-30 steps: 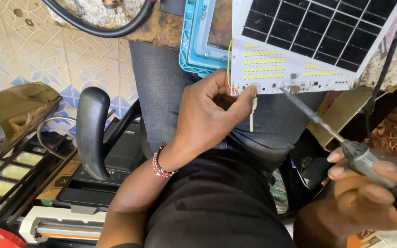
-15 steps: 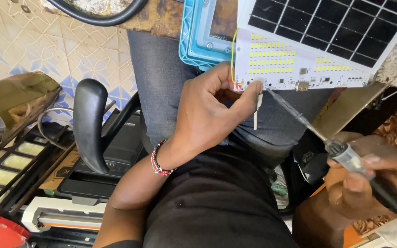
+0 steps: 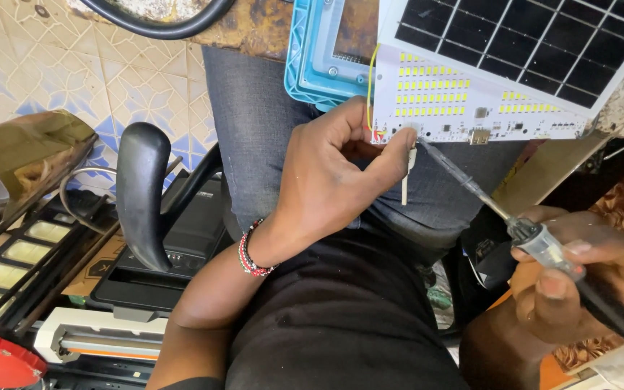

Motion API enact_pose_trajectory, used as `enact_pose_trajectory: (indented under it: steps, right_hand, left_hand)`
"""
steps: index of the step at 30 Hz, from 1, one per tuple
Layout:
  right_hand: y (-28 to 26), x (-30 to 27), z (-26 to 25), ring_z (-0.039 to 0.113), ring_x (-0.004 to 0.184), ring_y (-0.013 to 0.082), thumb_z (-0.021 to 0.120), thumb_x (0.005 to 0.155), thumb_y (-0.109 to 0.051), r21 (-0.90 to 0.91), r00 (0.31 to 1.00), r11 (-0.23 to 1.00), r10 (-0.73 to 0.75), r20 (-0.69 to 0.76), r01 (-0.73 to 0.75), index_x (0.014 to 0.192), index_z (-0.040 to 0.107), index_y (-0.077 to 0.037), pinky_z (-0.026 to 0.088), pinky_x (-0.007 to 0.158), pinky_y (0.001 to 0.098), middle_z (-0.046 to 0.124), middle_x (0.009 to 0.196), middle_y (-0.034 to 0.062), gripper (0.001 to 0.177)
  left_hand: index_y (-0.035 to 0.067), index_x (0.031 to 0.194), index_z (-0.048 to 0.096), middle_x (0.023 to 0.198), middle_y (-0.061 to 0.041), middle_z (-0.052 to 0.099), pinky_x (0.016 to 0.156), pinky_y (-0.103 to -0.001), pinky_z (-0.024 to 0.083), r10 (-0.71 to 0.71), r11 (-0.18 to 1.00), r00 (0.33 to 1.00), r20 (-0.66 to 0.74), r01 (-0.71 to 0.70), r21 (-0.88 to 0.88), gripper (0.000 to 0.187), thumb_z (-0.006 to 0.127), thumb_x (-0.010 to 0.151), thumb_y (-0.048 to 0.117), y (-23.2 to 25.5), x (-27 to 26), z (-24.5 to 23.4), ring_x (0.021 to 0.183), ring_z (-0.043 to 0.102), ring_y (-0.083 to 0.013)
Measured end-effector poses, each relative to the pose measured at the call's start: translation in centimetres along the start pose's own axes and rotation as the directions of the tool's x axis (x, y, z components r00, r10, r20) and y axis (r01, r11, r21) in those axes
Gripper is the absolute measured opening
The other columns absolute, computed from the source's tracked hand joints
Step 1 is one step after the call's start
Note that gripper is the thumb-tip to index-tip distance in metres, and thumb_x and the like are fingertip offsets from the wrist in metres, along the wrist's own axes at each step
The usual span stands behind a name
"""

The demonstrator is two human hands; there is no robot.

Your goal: Soldering wires onto a LED circuit board for a solar-powered light assembly at a repair bench.

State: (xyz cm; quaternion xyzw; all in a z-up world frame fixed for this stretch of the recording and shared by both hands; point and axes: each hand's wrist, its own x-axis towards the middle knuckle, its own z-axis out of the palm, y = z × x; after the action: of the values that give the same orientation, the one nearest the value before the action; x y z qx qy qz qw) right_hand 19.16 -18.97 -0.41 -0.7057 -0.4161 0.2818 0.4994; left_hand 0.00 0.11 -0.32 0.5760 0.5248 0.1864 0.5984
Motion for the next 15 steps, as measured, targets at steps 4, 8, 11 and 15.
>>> enact_pose_trajectory:
  steps: [4,8,11,15]
  right_hand:
    - [0.1,-0.2,-0.7,0.062,0.075,0.0226,0.059,0.102,-0.03,0.006,1.0,1.0,0.019,0.019,-0.019,0.11,0.041,-0.008,0.066,0.099,0.0507,0.053,0.082,0.0147,0.029]
    - [0.3,-0.1,-0.5,0.061,0.07,0.0222,0.06,0.101,-0.032,-0.005,1.0,1.0,0.002,0.003,-0.002,0.11,0.043,-0.008,0.066,0.092,0.0497,0.054,0.08,0.0162,0.03]
    - [0.0,-0.1,-0.3,0.063,0.074,0.0218,0.061,0.101,-0.034,0.01,1.0,1.0,0.02,0.006,-0.02,0.107,0.042,-0.008,0.066,0.096,0.0488,0.053,0.081,0.0142,0.033]
    - [0.0,-0.1,0.0,0.06,0.072,0.0241,0.057,0.103,-0.032,-0.034,1.0,0.999,0.005,-0.004,-0.005,0.107,0.039,-0.006,0.065,0.093,0.0506,0.049,0.079,0.0142,0.032]
  left_hand:
    - [0.017,0.072,0.036,0.061,0.01,0.043,0.054,-0.026,0.029,0.006,1.0,1.0,0.003,-0.006,0.002,0.04,0.068,0.093,0.029,0.0,0.0,0.0,0.061,0.031,-0.0046]
    - [0.017,0.073,0.039,0.062,0.01,0.047,0.054,-0.025,0.03,0.017,1.0,1.0,0.012,-0.016,-0.02,0.037,0.066,0.094,0.03,0.1,0.0,0.0,0.06,0.034,-0.0041]
    - [0.018,0.072,0.038,0.063,0.011,0.048,0.054,-0.025,0.03,0.004,1.0,1.0,-0.005,-0.003,0.013,0.038,0.068,0.093,0.029,-0.1,0.0,0.1,0.061,0.035,-0.0037]
    - [0.017,0.073,0.042,0.065,0.01,0.053,0.055,-0.025,0.034,0.007,1.0,1.0,0.002,-0.007,0.006,0.035,0.068,0.093,0.029,0.0,0.0,0.0,0.061,0.039,-0.0032]
